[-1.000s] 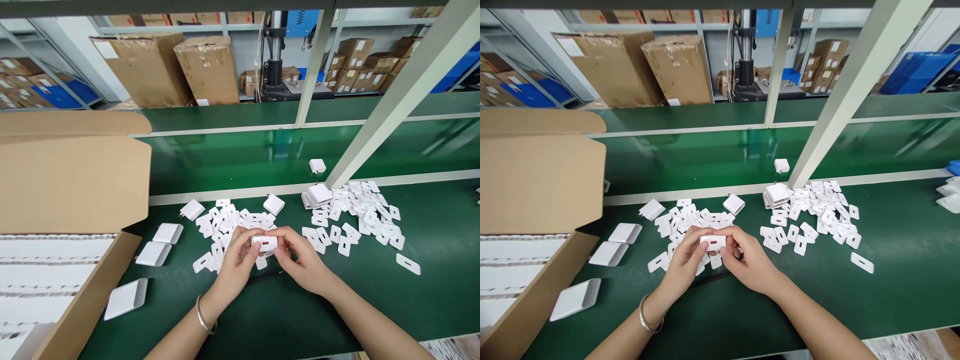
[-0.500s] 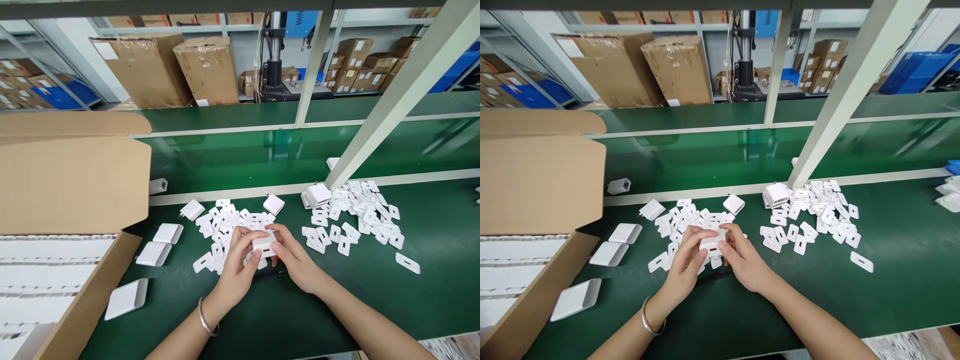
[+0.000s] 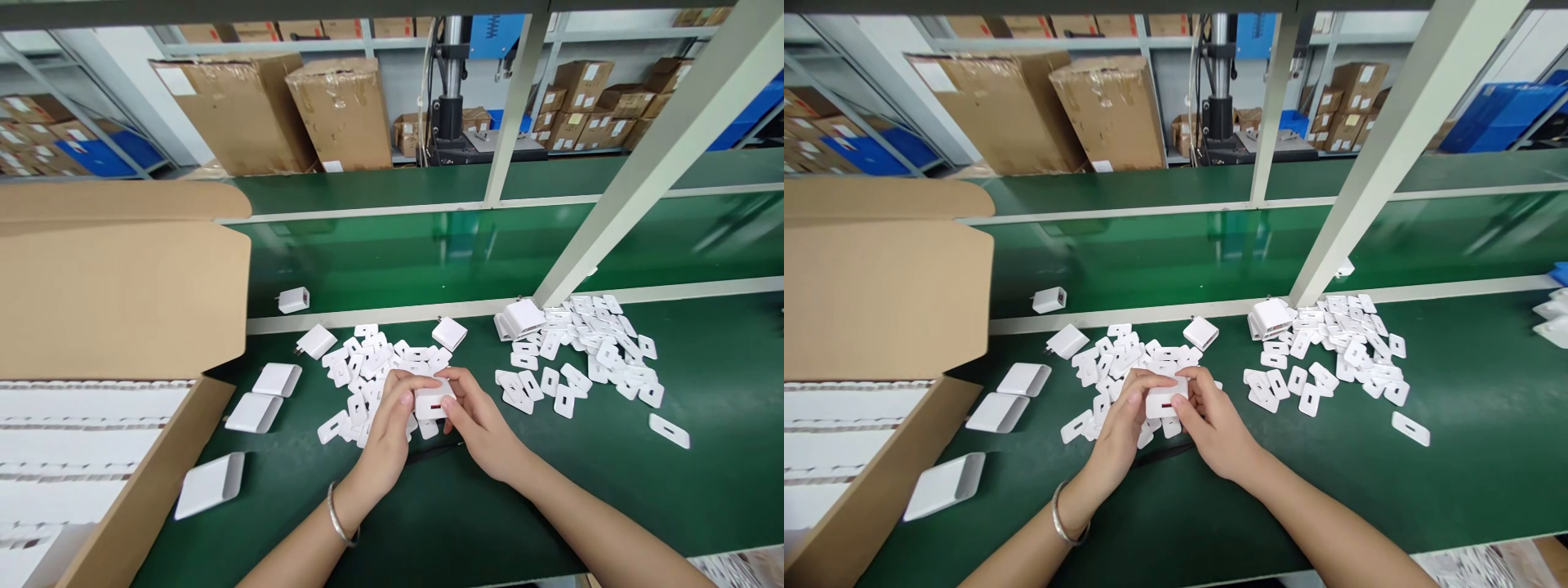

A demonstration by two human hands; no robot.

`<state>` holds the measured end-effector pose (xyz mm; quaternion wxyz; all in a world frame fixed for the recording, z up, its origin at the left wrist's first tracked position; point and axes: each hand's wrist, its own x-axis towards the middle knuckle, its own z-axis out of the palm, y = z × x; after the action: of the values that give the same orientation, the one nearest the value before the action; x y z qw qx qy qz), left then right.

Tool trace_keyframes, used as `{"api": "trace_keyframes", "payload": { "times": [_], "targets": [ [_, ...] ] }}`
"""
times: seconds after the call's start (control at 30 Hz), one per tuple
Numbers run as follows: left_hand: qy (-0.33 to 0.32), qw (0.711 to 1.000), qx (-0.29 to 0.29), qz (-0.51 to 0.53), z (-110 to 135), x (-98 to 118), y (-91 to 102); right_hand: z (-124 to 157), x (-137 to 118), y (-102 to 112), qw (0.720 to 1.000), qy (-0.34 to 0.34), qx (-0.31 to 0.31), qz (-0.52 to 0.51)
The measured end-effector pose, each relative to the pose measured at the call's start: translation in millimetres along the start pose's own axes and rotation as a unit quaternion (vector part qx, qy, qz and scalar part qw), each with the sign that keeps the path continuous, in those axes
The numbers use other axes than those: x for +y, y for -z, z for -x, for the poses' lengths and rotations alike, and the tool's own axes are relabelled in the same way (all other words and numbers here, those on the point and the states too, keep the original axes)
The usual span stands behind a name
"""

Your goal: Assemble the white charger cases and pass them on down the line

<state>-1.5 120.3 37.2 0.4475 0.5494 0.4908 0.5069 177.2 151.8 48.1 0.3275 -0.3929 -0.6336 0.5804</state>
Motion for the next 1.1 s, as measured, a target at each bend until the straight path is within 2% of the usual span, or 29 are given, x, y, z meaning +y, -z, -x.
{"api": "trace_keyframes", "payload": {
  "times": [0.13, 0.23, 0.5, 0.63, 0.93, 1.1],
  "targets": [
    [-0.050, 0.997, -0.047, -0.042, -4, 0, 1.1, -1, 2, 2, 0.999, 0.022, 0.023, -0.018],
    [-0.069, 0.995, -0.057, -0.044, -6, -1, 2.6, -1, 3, 2, 0.998, 0.040, 0.038, 0.001],
    [-0.112, 0.992, -0.033, -0.038, 0, -2, 1.1, 0, 2, 3, 0.996, 0.082, 0.042, 0.015],
    [-0.135, 0.988, -0.028, -0.064, 3, -4, -0.3, 1, 4, 2, 0.996, 0.078, 0.046, 0.009],
    [-0.123, 0.990, -0.010, -0.065, 1, -6, -6.1, -1, 8, -1, 0.996, 0.080, 0.039, 0.021],
    [-0.139, 0.989, -0.004, -0.048, -1, -10, -5.4, -3, 5, -1, 0.997, 0.070, 0.029, 0.007]
  ]
}}
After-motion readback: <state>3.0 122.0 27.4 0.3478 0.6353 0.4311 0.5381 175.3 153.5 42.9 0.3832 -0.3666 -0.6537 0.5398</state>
